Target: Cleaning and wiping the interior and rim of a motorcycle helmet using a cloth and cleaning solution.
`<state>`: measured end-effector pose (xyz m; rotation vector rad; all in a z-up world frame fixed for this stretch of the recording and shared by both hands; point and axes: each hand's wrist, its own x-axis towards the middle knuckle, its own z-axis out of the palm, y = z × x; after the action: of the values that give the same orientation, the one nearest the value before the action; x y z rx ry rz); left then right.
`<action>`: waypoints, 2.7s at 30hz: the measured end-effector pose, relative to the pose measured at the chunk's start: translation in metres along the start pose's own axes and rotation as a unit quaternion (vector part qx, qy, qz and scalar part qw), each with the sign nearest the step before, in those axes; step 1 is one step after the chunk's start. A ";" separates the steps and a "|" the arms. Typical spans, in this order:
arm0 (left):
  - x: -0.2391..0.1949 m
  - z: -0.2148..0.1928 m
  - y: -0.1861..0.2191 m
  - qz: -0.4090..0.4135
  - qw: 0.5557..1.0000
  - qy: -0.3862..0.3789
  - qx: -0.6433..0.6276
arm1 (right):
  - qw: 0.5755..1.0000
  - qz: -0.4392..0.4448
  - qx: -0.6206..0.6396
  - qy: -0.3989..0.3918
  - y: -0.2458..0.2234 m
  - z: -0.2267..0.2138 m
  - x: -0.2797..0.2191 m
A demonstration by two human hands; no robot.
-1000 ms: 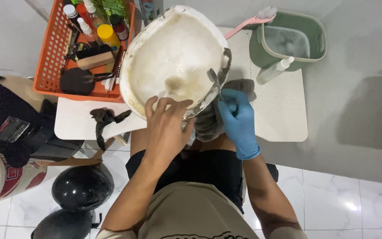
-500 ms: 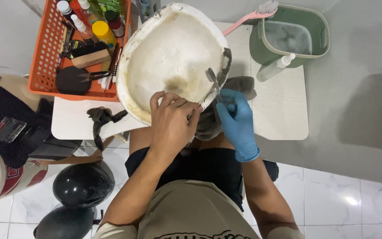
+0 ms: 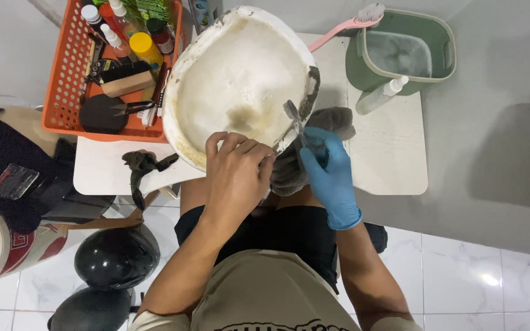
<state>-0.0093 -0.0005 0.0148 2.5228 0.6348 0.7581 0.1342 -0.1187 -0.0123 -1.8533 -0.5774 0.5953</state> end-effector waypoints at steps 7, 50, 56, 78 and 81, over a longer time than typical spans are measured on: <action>0.004 -0.006 0.007 0.002 0.999 0.050 -0.002 | 0.997 -0.064 -0.024 0.031 0.027 -0.015 0.002; -0.047 0.063 0.015 0.107 0.990 -0.013 -0.093 | 0.993 -0.035 0.037 0.111 0.066 -0.043 -0.026; -0.070 -0.015 -0.042 0.066 0.963 0.254 -0.058 | 0.993 -0.096 -0.015 0.071 0.051 -0.029 -0.030; -0.046 -0.008 -0.040 0.031 0.992 0.118 -0.033 | 0.968 -0.221 -0.085 0.086 0.025 -0.010 -0.014; -0.053 -0.005 -0.045 0.032 0.987 0.138 -0.074 | 0.979 -0.148 0.013 0.143 0.053 -0.018 0.003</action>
<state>-0.0650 0.0091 -0.0260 2.3332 0.5645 1.1472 0.1541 -0.1462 -0.0565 -1.7451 -0.6331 0.1346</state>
